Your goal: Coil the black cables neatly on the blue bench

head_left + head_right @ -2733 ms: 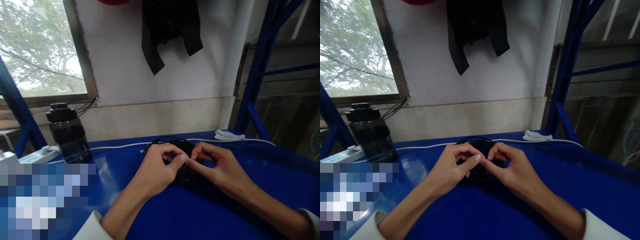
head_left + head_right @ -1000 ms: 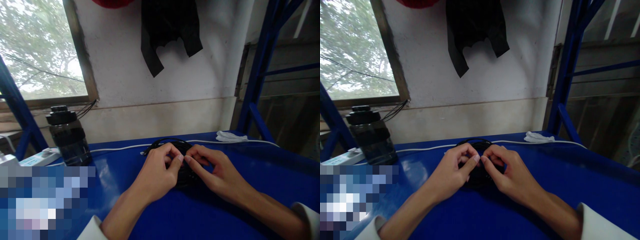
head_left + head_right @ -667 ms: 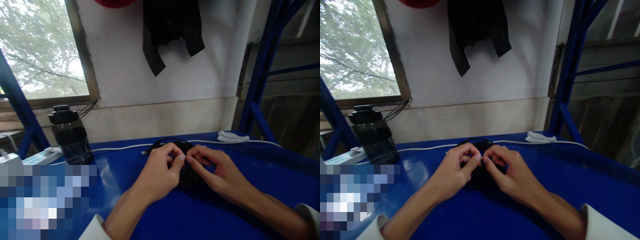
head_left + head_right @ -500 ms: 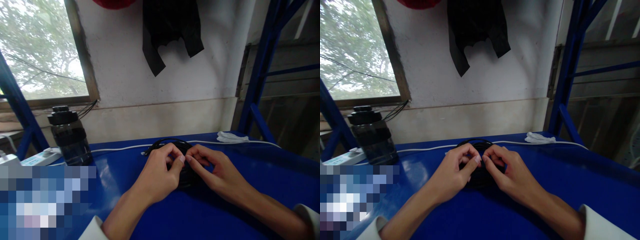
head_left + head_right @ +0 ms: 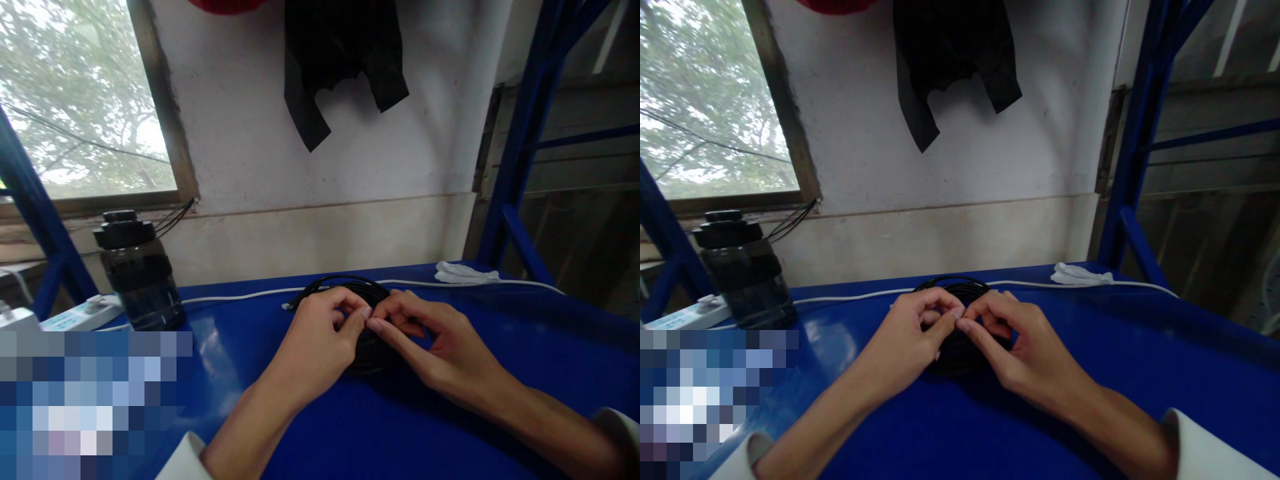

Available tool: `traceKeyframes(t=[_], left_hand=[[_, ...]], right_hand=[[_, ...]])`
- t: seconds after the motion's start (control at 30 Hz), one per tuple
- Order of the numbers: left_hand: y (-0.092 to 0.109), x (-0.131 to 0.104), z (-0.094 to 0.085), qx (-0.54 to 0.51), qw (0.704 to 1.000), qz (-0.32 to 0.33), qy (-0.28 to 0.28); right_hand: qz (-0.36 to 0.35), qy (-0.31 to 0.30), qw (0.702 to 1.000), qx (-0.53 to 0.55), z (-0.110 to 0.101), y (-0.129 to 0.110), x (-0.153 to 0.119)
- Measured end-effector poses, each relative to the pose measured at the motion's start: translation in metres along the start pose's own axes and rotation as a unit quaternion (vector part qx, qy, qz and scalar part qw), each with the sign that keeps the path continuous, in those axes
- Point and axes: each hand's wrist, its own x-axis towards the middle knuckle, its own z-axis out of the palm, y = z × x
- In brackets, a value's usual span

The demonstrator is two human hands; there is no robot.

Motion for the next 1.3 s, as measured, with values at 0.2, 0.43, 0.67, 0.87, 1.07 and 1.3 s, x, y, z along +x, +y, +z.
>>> traceKeyframes(t=[0.2, 0.43, 0.67, 0.87, 1.07, 1.3], left_hand=[[-0.001, 0.001, 0.000, -0.032, 0.999, 0.009, -0.021], [0.007, -0.005, -0.003, 0.033, 0.997, 0.057, -0.031], [0.004, -0.005, -0.001, 0.054, 0.996, 0.067, -0.022], [0.005, -0.004, -0.001, 0.044, 0.997, 0.065, -0.018], [0.006, -0.003, -0.001, 0.009, 0.999, 0.034, -0.023], [0.005, -0.002, -0.001, -0.040, 0.998, 0.039, -0.028]], right_hand=[[-0.008, -0.001, 1.000, -0.002, 0.000, 0.001, 0.001], [0.015, 0.003, 1.000, -0.006, -0.003, -0.004, 0.004], [0.063, 0.019, 0.997, 0.046, -0.001, 0.000, 0.004], [0.082, 0.019, 0.994, 0.069, 0.000, 0.006, 0.004], [0.071, 0.013, 0.997, 0.042, -0.001, 0.006, 0.005], [0.070, 0.013, 0.997, 0.026, -0.002, 0.005, 0.004]])
